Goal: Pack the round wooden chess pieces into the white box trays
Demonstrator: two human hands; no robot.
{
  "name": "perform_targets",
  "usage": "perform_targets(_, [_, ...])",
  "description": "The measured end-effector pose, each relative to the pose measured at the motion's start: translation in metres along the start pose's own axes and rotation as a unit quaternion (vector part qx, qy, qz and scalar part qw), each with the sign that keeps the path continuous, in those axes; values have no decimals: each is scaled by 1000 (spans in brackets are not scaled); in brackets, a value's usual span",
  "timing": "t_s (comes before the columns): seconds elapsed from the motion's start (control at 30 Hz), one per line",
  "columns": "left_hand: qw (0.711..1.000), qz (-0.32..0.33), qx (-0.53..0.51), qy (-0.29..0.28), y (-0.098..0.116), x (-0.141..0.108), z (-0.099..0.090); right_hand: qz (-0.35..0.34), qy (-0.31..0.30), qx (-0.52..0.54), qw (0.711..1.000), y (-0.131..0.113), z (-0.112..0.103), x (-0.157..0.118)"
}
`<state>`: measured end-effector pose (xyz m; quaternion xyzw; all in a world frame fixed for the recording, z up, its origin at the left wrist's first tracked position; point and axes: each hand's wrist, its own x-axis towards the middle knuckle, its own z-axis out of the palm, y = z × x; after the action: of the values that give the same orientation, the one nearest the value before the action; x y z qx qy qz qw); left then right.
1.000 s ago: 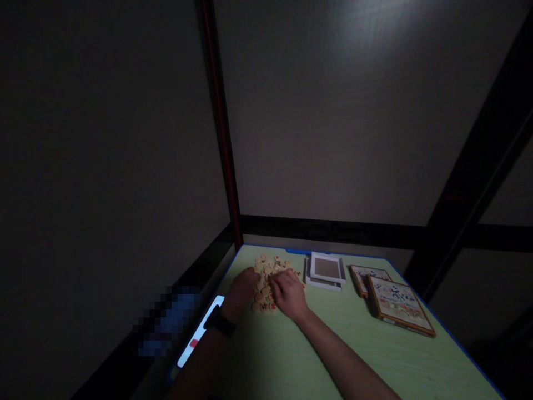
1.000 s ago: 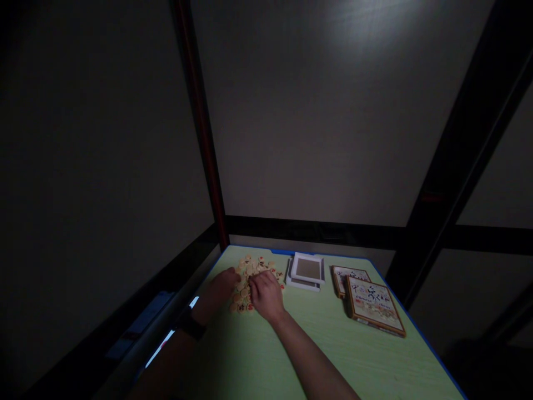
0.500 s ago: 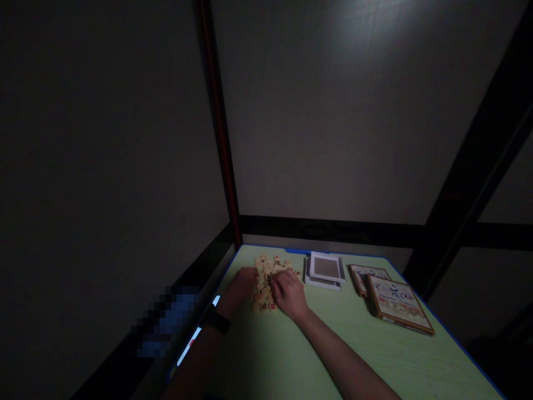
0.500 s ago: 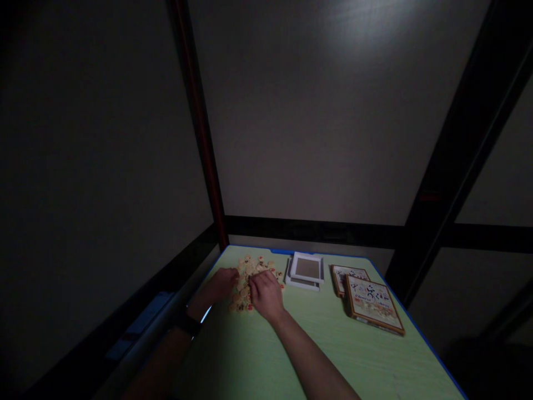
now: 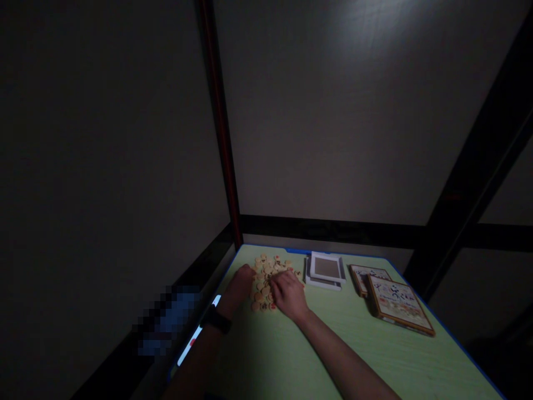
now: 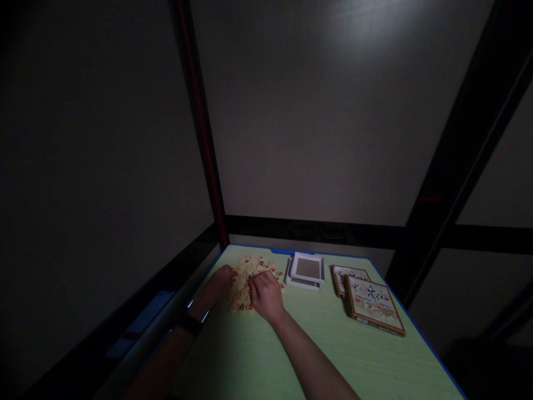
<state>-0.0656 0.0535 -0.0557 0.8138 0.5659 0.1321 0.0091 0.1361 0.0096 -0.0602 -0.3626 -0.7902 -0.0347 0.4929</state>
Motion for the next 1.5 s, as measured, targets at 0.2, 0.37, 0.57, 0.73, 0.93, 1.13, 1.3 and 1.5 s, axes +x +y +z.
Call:
perform_targets(0.2, [999, 15, -32, 40, 0, -7, -2, 4, -4, -2, 1000, 0, -1, 0])
perform_targets(0.37, [997, 46, -56, 3, 14, -31, -21, -20, -17, 26, 999, -6, -4, 1])
perform_targets(0.57, [996, 50, -45, -60, 39, -47, -35, -42, -62, 54, 996, -12, -5, 1])
perform_targets(0.73, [996, 21, -80, -39, 40, -48, -29, -45, -48, 50, 997, -10, -4, 0])
perform_targets(0.93, [996, -16, -88, 0, 25, -41, -27, -31, -53, 25, 998, -8, -4, -1])
perform_targets(1.13, [994, -70, -71, -46, 11, -35, -43, -23, -53, 23, 998, -8, -4, -1])
perform_targets(1.3, [993, -76, -63, -63, 12, -30, -45, -23, -49, 22, 998, -8, -3, -1])
perform_targets(1.5, [993, -84, -62, -49, 13, -24, -45, -20, -42, 27, 999, -8, -3, 0])
